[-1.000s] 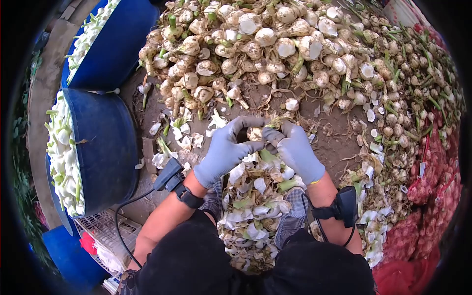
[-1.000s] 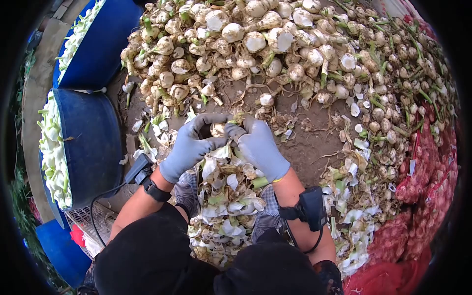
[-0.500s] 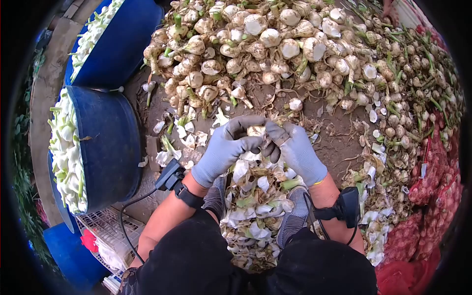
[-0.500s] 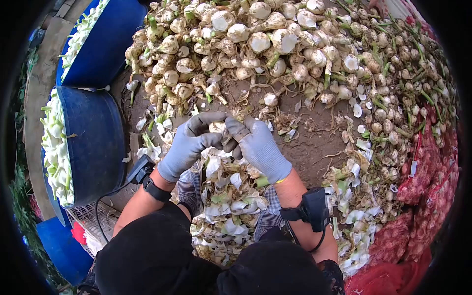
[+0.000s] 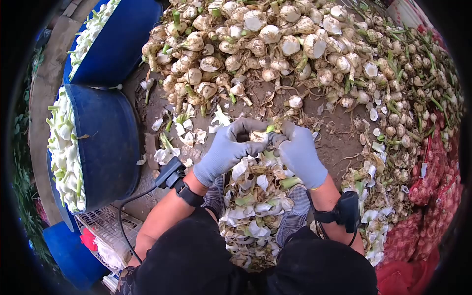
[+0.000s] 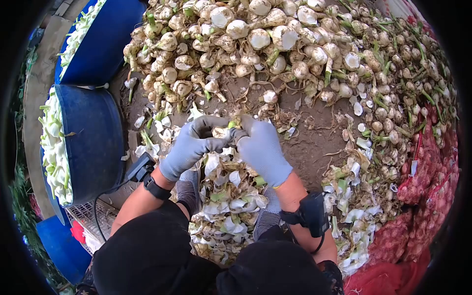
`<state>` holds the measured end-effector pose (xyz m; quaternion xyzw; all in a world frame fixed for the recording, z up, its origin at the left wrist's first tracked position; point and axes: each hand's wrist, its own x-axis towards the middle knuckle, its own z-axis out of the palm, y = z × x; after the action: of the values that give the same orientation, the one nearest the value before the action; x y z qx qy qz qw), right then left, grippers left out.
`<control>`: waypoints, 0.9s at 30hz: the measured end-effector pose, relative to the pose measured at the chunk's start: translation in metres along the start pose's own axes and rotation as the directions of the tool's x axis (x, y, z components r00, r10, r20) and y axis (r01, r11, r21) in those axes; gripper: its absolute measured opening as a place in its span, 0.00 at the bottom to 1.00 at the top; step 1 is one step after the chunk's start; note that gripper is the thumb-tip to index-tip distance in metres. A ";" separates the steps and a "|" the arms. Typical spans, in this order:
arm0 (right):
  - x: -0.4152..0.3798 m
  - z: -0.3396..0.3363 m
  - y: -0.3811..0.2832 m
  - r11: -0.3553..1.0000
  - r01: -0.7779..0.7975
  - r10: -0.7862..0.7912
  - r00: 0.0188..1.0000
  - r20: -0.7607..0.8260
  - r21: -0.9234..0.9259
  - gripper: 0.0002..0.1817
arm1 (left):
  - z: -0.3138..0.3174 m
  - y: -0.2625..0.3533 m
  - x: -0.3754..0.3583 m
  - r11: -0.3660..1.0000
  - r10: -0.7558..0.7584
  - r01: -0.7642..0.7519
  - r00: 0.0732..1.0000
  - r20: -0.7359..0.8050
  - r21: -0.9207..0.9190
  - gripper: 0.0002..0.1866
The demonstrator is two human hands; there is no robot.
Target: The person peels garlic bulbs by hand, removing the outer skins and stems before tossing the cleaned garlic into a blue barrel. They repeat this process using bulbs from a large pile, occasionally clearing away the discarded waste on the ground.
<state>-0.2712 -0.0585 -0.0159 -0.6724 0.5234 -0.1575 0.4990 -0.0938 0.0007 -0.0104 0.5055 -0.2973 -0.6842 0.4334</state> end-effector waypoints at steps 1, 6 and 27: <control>0.000 0.001 0.001 0.987 0.056 -0.064 0.997 -0.051 -0.149 0.09 | 0.003 -0.001 0.000 0.899 0.228 -0.221 0.973 0.028 0.378 0.25; -0.003 -0.010 -0.008 0.997 0.072 -0.074 0.992 -0.101 -0.022 0.08 | 0.007 0.004 0.006 0.998 0.010 -0.012 0.999 0.041 0.055 0.26; 0.003 -0.007 -0.008 0.884 -0.072 -0.017 0.982 0.186 0.462 0.12 | -0.002 0.010 -0.010 0.998 -0.026 0.033 0.992 0.120 -0.050 0.34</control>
<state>-0.2707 -0.0650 -0.0067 -0.5367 0.4310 -0.2087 0.6947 -0.0882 0.0050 0.0014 0.4567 -0.2970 -0.7270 0.4179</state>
